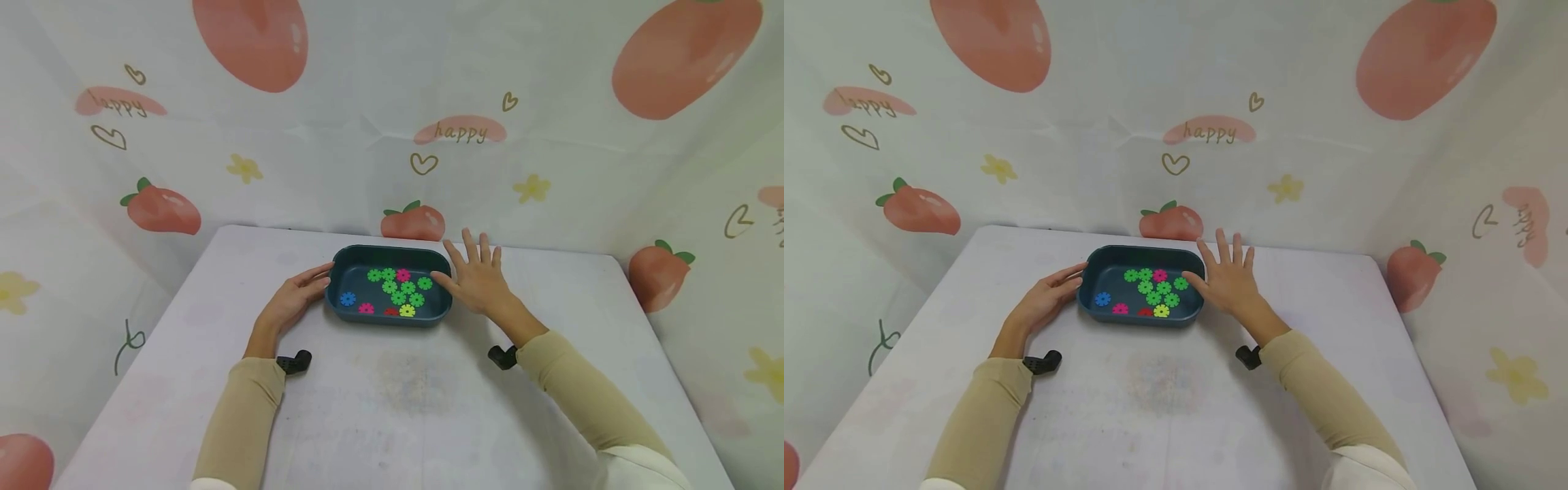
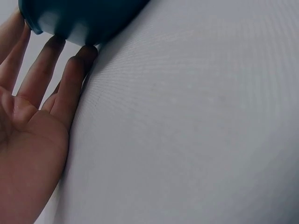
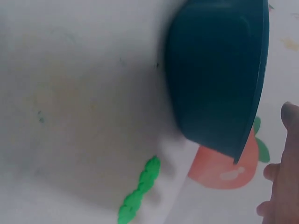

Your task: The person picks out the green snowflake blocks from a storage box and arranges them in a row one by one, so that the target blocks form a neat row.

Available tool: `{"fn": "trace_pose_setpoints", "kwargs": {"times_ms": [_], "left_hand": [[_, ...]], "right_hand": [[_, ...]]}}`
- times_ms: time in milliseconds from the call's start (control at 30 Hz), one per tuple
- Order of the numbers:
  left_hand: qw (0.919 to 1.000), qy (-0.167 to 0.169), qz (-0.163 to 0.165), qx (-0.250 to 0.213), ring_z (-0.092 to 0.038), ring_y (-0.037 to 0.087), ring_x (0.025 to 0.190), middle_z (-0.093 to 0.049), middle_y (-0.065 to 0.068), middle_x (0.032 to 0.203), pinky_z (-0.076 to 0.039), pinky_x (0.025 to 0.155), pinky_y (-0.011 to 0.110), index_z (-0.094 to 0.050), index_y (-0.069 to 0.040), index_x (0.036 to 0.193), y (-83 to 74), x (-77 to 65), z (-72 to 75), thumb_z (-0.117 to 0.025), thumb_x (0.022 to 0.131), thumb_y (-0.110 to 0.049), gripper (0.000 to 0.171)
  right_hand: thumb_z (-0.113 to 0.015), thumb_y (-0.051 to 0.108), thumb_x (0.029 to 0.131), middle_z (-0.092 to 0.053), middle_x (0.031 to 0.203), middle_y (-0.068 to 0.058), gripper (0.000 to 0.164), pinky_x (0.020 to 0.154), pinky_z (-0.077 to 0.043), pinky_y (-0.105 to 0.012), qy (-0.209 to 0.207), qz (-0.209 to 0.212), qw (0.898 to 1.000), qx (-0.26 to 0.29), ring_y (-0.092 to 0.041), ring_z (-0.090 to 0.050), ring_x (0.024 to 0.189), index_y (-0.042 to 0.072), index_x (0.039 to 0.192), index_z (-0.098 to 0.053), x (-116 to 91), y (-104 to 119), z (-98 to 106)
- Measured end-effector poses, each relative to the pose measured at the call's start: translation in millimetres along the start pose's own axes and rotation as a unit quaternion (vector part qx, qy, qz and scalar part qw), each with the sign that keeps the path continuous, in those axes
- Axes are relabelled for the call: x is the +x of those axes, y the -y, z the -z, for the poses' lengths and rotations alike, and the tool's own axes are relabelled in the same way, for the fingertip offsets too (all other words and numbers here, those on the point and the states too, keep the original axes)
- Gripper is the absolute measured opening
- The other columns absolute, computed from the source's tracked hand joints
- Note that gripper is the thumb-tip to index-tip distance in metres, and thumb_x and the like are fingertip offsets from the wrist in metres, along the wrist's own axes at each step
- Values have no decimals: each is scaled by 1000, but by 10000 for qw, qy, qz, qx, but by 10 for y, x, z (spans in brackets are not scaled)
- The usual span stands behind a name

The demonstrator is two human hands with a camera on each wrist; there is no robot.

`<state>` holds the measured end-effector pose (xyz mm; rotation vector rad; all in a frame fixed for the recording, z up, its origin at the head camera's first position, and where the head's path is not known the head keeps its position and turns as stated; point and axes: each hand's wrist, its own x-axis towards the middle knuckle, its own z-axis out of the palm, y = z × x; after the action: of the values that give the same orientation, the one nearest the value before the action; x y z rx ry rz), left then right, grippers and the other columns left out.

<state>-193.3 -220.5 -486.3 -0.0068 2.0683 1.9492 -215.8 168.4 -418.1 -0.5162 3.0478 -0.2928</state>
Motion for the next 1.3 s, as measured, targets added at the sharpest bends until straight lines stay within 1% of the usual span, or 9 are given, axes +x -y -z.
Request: {"fn": "trace_pose_setpoints", "kwargs": {"times_ms": [300,500,567,733,933,1067,1300], "left_hand": [[9999,-82,-28,89,-43,22,149,-45,5,161,-32,126,43,-48,-20,153,-18,-15,-7,-68,98,-36,60],[10000,-68,39,-24,-42,21,149,-45,5,161,-31,126,42,-49,-19,153,4,1,-14,-68,99,-33,59],[10000,-73,32,0,-42,21,149,-45,5,161,-31,126,42,-49,-20,153,5,1,-14,-68,99,-33,59],[9999,-105,18,38,-45,19,147,-46,4,160,-33,125,41,-49,-20,153,4,4,-7,-68,99,-33,58],[9999,-98,40,50,-44,19,147,-47,3,160,-32,126,41,-49,-21,153,15,1,-6,-67,100,-33,57],[10000,-70,19,47,-44,20,148,-46,4,160,-31,126,41,-49,-21,153,9,-8,-12,-67,100,-33,57],[9999,-105,14,25,-45,20,147,-47,5,160,-32,126,41,-49,-20,153,-28,-21,-23,-68,99,-35,58]], "right_hand": [[-43,68,100,2,173,-15,83,124,-1,-73,-62,415,9991,-104,-45,3,159,26,166,-13,80,234,19],[-41,69,100,1,173,-16,83,125,0,-71,52,572,9981,-202,-43,4,160,28,166,-11,119,371,13],[-40,70,100,-1,173,-16,83,125,0,-70,95,606,9979,-212,-41,5,160,29,166,-11,128,412,15],[-38,70,100,-3,173,-14,82,125,0,-70,167,756,9966,-275,-40,2,160,28,166,-12,152,515,4],[-38,69,101,-5,173,-13,80,126,-6,-69,134,1004,9942,-367,-41,-5,160,28,165,-16,178,617,-43],[-40,70,100,-7,173,-13,81,126,-8,-68,53,1123,9930,-353,-40,-5,160,27,165,-17,200,698,-71],[-39,70,101,-7,173,-11,80,127,-9,-66,12,1254,9917,-290,-39,-6,160,27,165,-17,261,868,-97]]}}
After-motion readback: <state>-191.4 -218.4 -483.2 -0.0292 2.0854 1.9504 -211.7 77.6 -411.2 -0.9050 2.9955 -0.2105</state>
